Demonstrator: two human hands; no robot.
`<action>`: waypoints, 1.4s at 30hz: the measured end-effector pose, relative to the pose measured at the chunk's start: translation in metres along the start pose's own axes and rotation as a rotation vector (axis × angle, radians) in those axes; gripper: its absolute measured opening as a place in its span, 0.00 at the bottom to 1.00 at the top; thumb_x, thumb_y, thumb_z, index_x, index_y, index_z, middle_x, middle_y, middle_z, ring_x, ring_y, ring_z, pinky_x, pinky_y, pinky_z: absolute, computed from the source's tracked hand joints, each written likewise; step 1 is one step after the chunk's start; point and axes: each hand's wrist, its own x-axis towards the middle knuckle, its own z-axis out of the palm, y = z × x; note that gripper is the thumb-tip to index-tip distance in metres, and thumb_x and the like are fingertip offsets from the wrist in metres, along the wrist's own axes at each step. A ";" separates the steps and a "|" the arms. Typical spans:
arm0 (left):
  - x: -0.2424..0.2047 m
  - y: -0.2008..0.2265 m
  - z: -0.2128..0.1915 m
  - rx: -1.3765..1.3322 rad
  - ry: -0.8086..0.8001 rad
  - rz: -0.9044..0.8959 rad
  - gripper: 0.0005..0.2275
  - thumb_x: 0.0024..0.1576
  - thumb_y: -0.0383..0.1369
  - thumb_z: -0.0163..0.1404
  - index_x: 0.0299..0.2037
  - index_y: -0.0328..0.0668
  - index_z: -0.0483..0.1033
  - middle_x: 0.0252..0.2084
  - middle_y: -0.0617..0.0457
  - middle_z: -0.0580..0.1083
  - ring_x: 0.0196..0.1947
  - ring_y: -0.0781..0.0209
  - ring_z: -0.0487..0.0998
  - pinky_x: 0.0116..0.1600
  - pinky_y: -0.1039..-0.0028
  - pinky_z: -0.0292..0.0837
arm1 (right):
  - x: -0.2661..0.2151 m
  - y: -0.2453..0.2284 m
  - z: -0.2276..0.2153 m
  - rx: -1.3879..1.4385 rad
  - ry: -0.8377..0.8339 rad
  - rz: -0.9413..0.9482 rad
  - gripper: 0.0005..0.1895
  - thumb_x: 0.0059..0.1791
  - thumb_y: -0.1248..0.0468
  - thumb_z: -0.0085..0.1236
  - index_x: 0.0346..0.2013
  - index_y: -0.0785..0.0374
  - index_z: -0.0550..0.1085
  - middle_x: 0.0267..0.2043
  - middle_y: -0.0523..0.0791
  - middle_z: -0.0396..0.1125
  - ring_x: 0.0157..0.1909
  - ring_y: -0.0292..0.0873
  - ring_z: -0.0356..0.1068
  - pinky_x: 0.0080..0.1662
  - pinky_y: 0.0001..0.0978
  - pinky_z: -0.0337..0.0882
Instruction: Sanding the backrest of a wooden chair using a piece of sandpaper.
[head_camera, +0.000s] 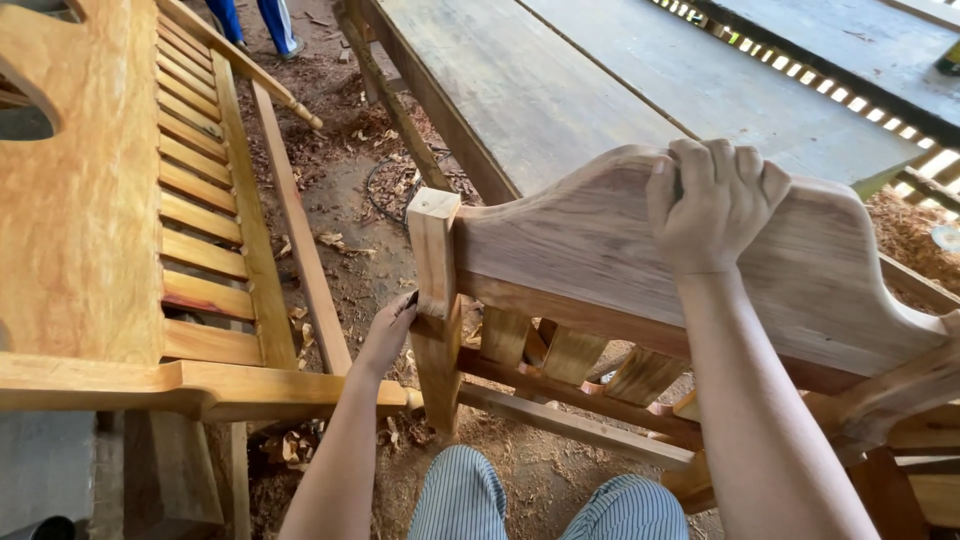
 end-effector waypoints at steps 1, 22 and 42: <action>-0.001 -0.001 0.000 0.002 -0.004 0.002 0.17 0.67 0.33 0.37 0.64 0.43 0.69 0.60 0.54 0.74 0.59 0.63 0.72 0.65 0.69 0.64 | 0.000 0.000 0.000 -0.004 0.000 0.002 0.21 0.64 0.49 0.35 0.38 0.51 0.75 0.30 0.37 0.68 0.37 0.38 0.60 0.53 0.39 0.56; -0.155 0.006 0.119 -0.138 -0.106 -0.009 0.14 0.64 0.35 0.44 0.56 0.35 0.71 0.39 0.41 0.76 0.32 0.59 0.77 0.33 0.71 0.78 | -0.056 -0.028 -0.086 0.410 -0.107 0.043 0.32 0.55 0.47 0.52 0.68 0.61 0.61 0.71 0.52 0.57 0.74 0.57 0.49 0.73 0.64 0.39; -0.055 0.133 0.248 0.586 0.317 1.437 0.31 0.70 0.51 0.21 0.78 0.42 0.33 0.80 0.43 0.36 0.81 0.45 0.35 0.81 0.50 0.31 | -0.399 -0.047 -0.230 1.259 -0.273 1.885 0.19 0.53 0.56 0.56 0.48 0.70 0.76 0.42 0.49 0.74 0.43 0.45 0.72 0.52 0.36 0.70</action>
